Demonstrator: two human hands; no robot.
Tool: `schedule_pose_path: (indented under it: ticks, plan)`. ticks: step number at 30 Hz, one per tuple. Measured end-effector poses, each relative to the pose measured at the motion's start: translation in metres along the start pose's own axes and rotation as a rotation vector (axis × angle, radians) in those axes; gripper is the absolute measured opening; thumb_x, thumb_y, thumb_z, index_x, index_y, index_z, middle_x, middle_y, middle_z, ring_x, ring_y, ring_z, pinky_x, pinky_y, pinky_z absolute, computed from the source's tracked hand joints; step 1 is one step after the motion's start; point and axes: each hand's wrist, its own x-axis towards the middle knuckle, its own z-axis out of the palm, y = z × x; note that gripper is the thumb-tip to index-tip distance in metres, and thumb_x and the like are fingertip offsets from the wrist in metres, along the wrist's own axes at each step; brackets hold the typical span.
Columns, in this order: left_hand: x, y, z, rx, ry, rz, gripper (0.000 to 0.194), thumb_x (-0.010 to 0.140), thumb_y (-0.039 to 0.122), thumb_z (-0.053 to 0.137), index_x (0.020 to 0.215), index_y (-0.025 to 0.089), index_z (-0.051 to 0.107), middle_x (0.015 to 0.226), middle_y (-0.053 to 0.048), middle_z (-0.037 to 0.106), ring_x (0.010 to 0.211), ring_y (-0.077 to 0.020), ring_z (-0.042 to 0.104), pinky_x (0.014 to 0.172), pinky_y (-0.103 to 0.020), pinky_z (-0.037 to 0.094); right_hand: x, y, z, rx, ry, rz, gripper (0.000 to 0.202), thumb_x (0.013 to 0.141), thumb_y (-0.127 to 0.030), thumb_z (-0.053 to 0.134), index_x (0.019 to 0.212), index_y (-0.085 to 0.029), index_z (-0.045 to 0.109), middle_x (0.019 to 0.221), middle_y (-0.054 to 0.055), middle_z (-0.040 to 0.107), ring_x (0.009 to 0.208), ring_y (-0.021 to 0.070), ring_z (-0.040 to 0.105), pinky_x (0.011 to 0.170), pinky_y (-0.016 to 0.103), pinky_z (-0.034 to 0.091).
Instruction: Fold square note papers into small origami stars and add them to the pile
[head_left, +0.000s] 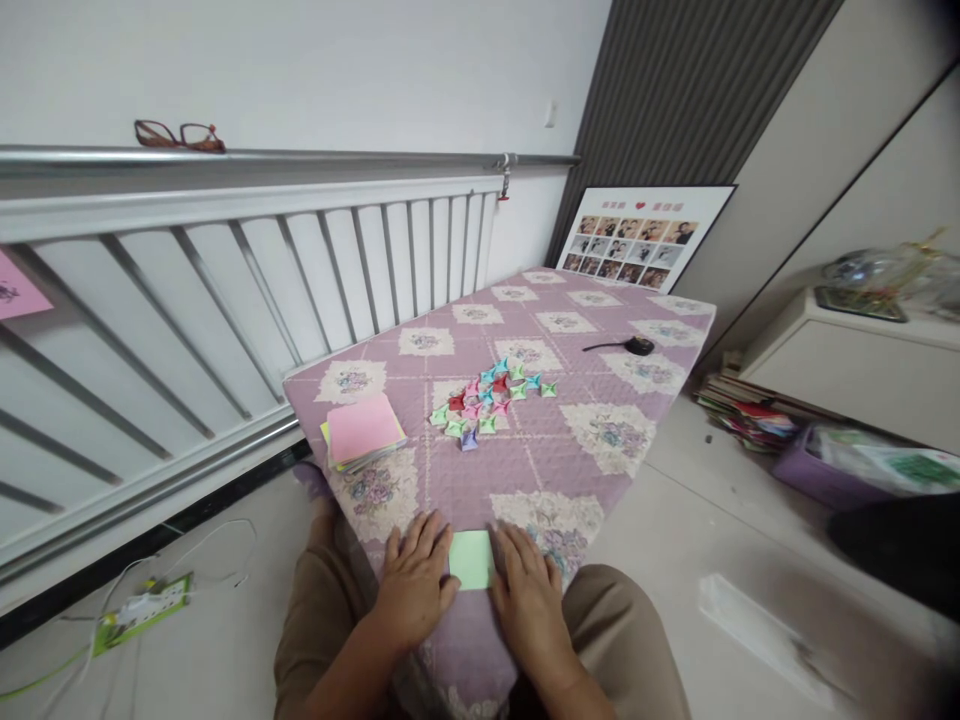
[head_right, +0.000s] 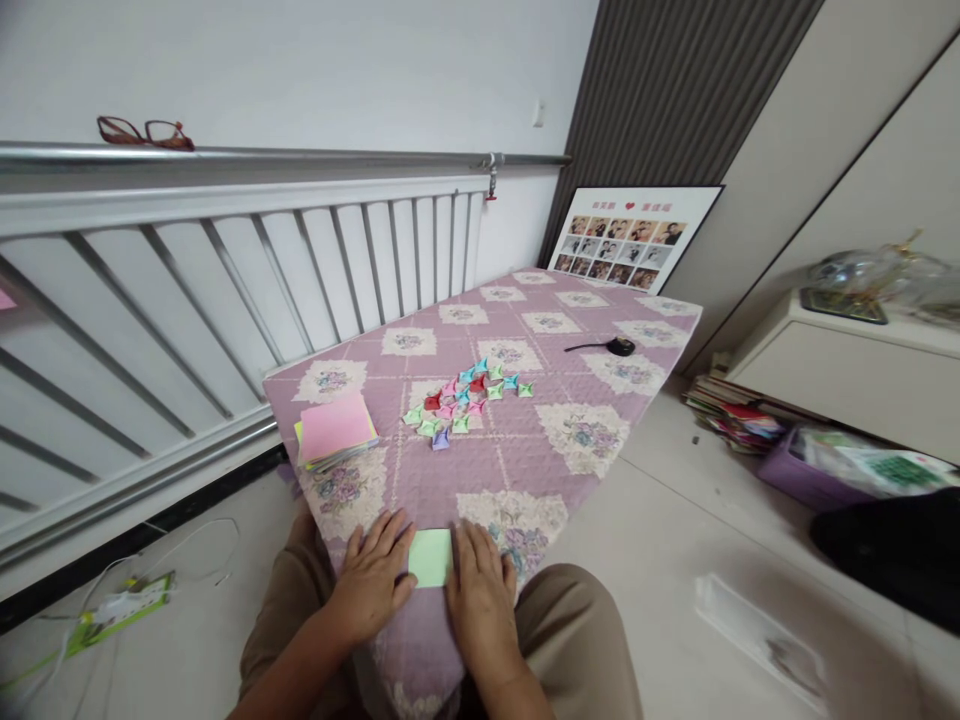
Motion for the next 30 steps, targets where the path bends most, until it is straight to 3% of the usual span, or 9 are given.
schedule_pose_path:
  ticks: [4, 7, 14, 23, 30]
  plan:
    - [-0.001, 0.000, 0.000, -0.007, -0.003, 0.003, 0.063, 0.084, 0.035, 0.043, 0.145, 0.029, 0.030, 0.156, 0.001, 0.017, 0.143, -0.0254, 0.011, 0.114, -0.054, 0.007, -0.017, -0.016, 0.002, 0.049, -0.029, -0.305, 0.047, 0.087, -0.019, 0.047, 0.132, -0.029, 0.048, 0.133, 0.002, 0.056, 0.125, 0.0218, 0.048, 0.105, 0.045, 0.027]
    - [-0.001, -0.001, 0.000, -0.015, 0.002, 0.000, 0.063, 0.084, 0.035, 0.044, 0.145, 0.030, 0.030, 0.156, 0.002, 0.016, 0.143, -0.0250, 0.010, 0.114, -0.054, 0.007, -0.029, -0.013, 0.000, 0.057, -0.086, -0.358, 0.044, 0.086, -0.025, 0.052, 0.130, -0.029, 0.051, 0.133, 0.002, 0.057, 0.124, 0.0217, 0.050, 0.104, 0.042, 0.030]
    - [0.001, -0.002, 0.003, -0.032, -0.010, -0.022, 0.065, 0.083, 0.038, 0.045, 0.145, 0.030, 0.029, 0.156, 0.003, 0.014, 0.143, -0.0245, 0.008, 0.114, -0.053, 0.004, -0.013, 0.023, -0.019, 0.016, -0.081, 0.027, 0.032, 0.089, -0.035, 0.047, 0.116, -0.027, 0.062, 0.126, 0.005, 0.062, 0.120, 0.0262, 0.052, 0.094, 0.046, 0.039]
    - [-0.002, 0.001, -0.001, -0.025, 0.020, -0.038, 0.065, 0.083, 0.040, 0.043, 0.145, 0.028, 0.029, 0.156, 0.003, 0.017, 0.143, -0.0227, 0.009, 0.115, -0.049, 0.004, 0.012, -0.015, -0.016, 0.063, -0.089, 0.179, 0.032, 0.079, -0.036, 0.058, 0.109, -0.025, 0.061, 0.131, 0.009, 0.055, 0.124, 0.0294, 0.045, 0.100, 0.053, 0.031]
    - [-0.003, 0.002, -0.003, -0.078, 0.064, -0.058, 0.071, 0.081, 0.037, 0.046, 0.147, 0.024, 0.026, 0.155, 0.002, 0.020, 0.142, -0.0218, 0.012, 0.116, -0.046, 0.004, 0.012, -0.013, -0.013, 0.160, -0.103, 0.237, 0.011, 0.077, -0.032, 0.058, 0.084, -0.024, 0.062, 0.130, 0.005, 0.056, 0.126, 0.0286, 0.043, 0.102, 0.055, 0.025]
